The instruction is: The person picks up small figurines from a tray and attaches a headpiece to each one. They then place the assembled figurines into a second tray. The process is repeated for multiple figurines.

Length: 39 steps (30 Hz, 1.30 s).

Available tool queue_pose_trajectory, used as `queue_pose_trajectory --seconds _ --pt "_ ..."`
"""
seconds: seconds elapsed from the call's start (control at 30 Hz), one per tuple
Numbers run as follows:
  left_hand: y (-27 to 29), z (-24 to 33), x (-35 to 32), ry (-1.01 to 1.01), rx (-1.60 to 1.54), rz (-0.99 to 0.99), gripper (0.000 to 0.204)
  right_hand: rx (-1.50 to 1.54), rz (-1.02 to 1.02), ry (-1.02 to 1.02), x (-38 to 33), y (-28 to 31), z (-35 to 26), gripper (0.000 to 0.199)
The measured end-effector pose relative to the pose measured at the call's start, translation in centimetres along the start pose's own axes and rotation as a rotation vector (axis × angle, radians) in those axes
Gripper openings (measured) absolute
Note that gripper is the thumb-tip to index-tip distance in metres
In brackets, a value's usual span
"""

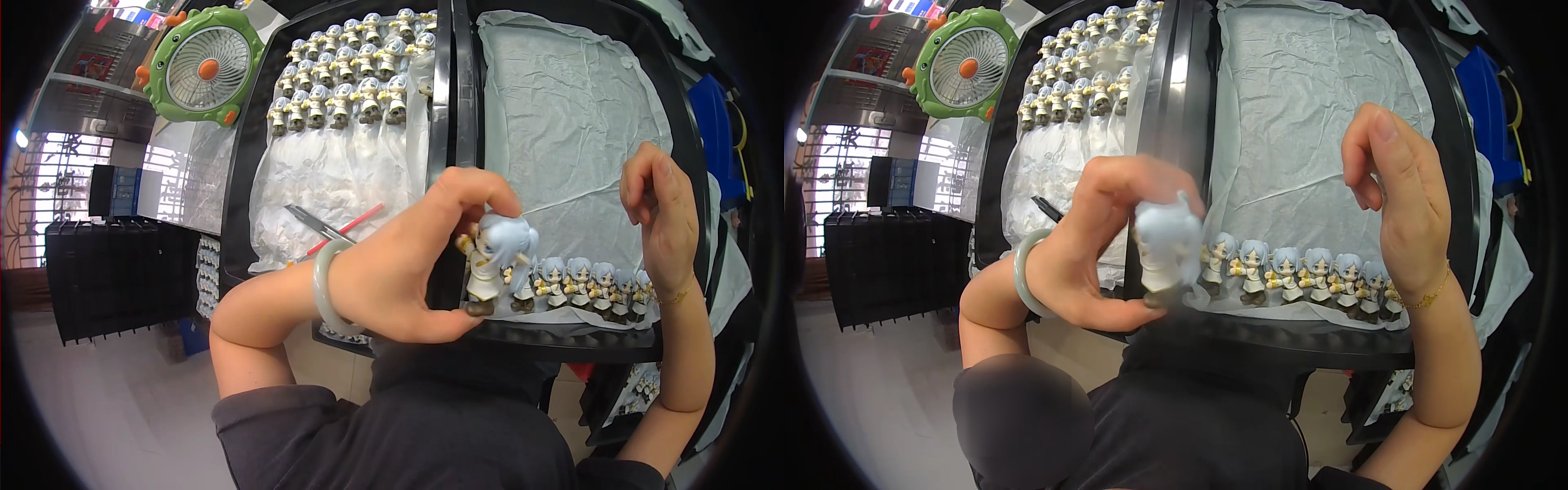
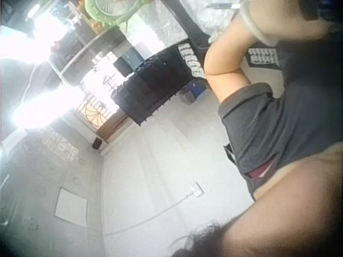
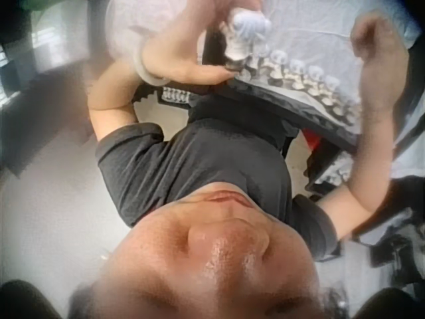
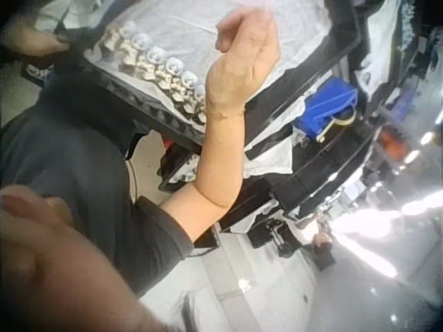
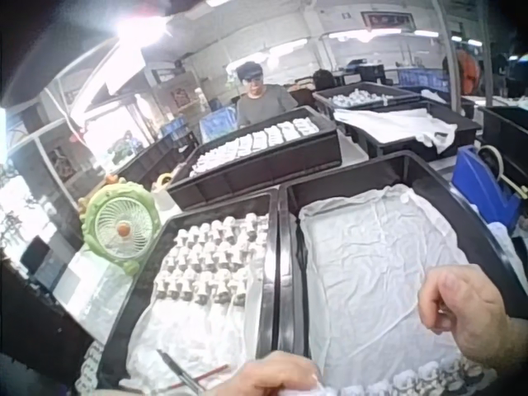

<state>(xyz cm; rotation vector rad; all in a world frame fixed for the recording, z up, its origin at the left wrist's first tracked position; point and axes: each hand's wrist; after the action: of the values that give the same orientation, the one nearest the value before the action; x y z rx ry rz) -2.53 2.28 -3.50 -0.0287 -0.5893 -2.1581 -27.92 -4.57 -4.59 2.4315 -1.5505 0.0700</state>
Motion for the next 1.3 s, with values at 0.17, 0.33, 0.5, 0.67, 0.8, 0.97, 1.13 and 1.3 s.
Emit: queue_pose_trajectory --seconds 0.17,0.33,0.5,0.67,0.8,0.97,1.13,1.3 --pt "0.2 0.5 0.3 -0.008 0.419 0.139 0.069 -0.004 0.007 -0.021 0.0 -0.3 -0.1 0.041" --pt "0.0 0.9 0.3 0.038 0.561 0.216 0.07 0.002 0.014 -0.031 0.0 -0.4 0.0 0.041" --pt "-0.1 0.8 0.2 0.037 0.606 0.237 0.07 -0.01 0.009 -0.02 0.0 -0.4 0.4 0.041" --pt "-0.1 1.0 0.3 0.053 0.624 0.209 0.069 -0.015 0.02 -0.014 -0.1 -0.3 0.3 0.041" --pt "0.1 0.7 0.1 0.001 0.552 0.161 0.072 -0.01 0.019 -0.011 0.0 -0.2 0.6 0.042" --pt "1.7 -1.8 0.9 -0.118 0.024 0.266 0.083 -0.008 0.025 0.002 0.0 0.2 0.7 0.042" --pt "10.2 -4.8 3.3 0.153 0.024 0.576 0.069 -0.001 0.034 0.006 0.0 0.2 0.5 0.042" --pt "11.8 -9.8 1.8 0.243 0.917 0.451 0.063 0.025 0.025 0.042 0.0 0.4 0.3 0.042"
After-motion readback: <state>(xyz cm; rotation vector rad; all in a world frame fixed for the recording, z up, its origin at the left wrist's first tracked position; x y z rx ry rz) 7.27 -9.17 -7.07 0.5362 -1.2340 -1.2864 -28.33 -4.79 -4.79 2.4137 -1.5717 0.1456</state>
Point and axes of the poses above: each hand's wrist, its own x-axis towards the middle knuckle, its own y-axis out of the back of the hand, z = x × y, and after that the axes turned 3 degrees about -x, right-handed
